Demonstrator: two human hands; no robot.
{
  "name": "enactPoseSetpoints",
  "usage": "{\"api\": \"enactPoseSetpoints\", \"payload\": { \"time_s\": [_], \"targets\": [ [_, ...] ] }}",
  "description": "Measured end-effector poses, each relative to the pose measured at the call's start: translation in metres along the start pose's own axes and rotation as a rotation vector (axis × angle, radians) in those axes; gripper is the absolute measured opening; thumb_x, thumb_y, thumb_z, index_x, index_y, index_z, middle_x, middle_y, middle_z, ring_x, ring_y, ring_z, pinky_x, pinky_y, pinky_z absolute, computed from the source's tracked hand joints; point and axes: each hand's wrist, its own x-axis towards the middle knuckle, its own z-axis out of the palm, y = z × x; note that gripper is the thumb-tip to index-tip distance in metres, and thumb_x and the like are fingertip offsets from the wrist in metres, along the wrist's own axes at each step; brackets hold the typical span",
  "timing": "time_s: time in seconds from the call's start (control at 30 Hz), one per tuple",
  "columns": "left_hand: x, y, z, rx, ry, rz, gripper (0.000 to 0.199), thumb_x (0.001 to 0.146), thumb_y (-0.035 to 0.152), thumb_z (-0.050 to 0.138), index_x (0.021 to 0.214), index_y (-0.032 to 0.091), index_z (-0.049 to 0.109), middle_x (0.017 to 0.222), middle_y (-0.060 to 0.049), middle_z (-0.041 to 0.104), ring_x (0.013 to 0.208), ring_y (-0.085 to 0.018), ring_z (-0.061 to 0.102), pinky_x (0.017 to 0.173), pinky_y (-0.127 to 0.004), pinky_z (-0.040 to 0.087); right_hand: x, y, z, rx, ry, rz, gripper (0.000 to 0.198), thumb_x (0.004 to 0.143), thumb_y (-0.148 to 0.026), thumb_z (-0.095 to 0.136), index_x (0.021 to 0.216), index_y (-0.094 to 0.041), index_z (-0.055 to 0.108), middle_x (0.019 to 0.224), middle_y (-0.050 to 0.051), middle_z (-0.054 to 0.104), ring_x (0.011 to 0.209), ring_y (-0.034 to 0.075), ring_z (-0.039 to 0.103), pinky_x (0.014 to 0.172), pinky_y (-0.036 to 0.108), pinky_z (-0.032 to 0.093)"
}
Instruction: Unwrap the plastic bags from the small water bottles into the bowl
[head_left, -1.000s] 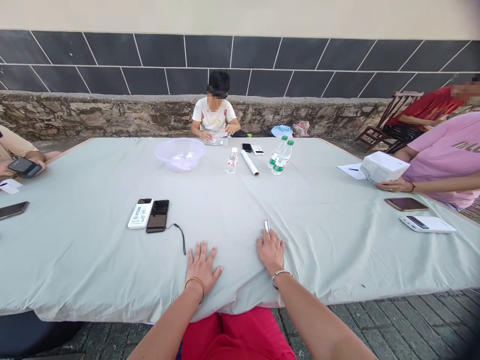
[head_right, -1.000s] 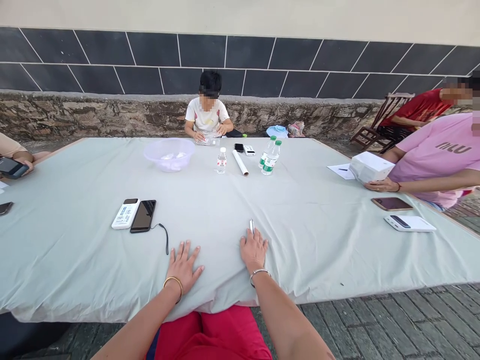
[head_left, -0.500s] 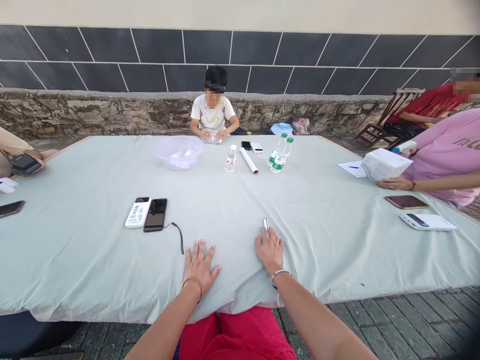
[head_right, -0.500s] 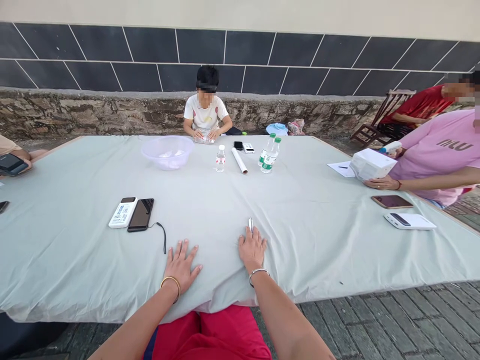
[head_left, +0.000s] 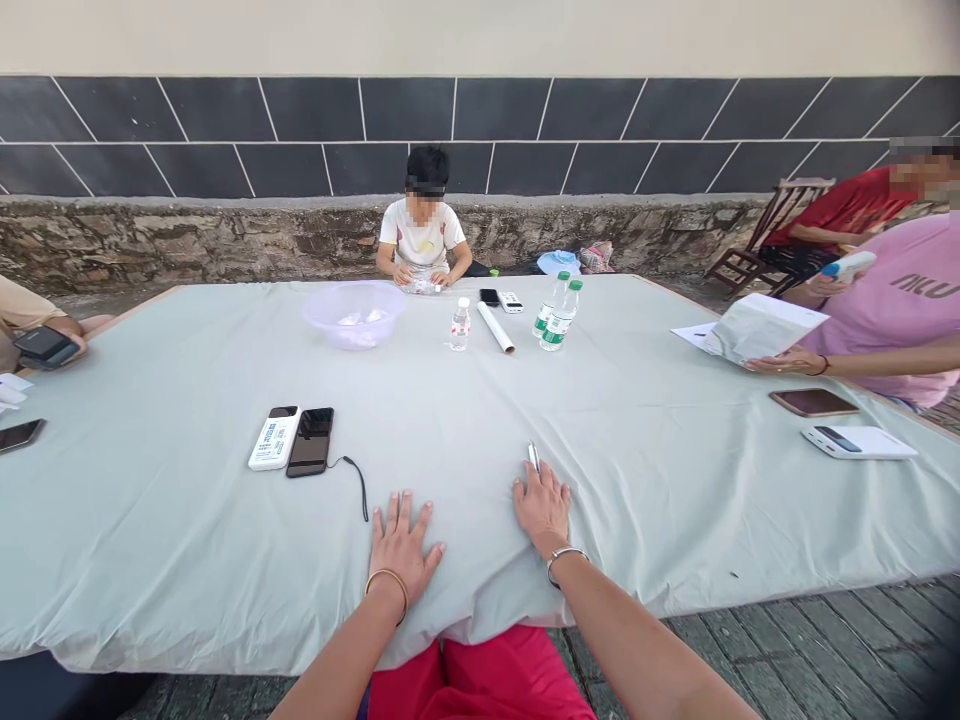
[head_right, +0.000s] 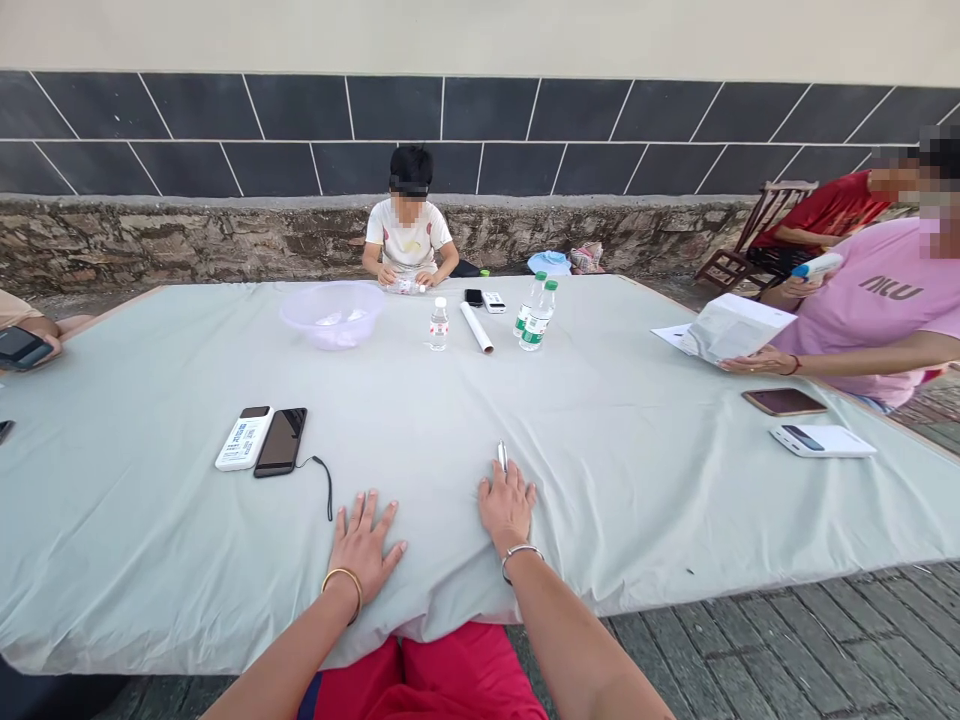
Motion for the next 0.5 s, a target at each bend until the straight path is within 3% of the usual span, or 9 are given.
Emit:
{"api": "enactPoseSetpoints", "payload": {
  "time_s": [0.5],
  "targets": [
    [-0.001,0.0005,-0.0012,-0.001,-0.014,-0.003,0.068,0.086,0.064,0.028,0.147,0.033,0.025,0.158,-0.007,0.01,0.144,-0.031,0.004,0.112,-0.056,0.0,0.0012,0.0027,0.003,0.009,-0.005,0.0,0.051,0.092,-0.032,0.029,0.139,-0.018,0.043,0.148,0.011,0.036,0.135,0.025,0.033,0.111,0.047,0.018]
  ]
}}
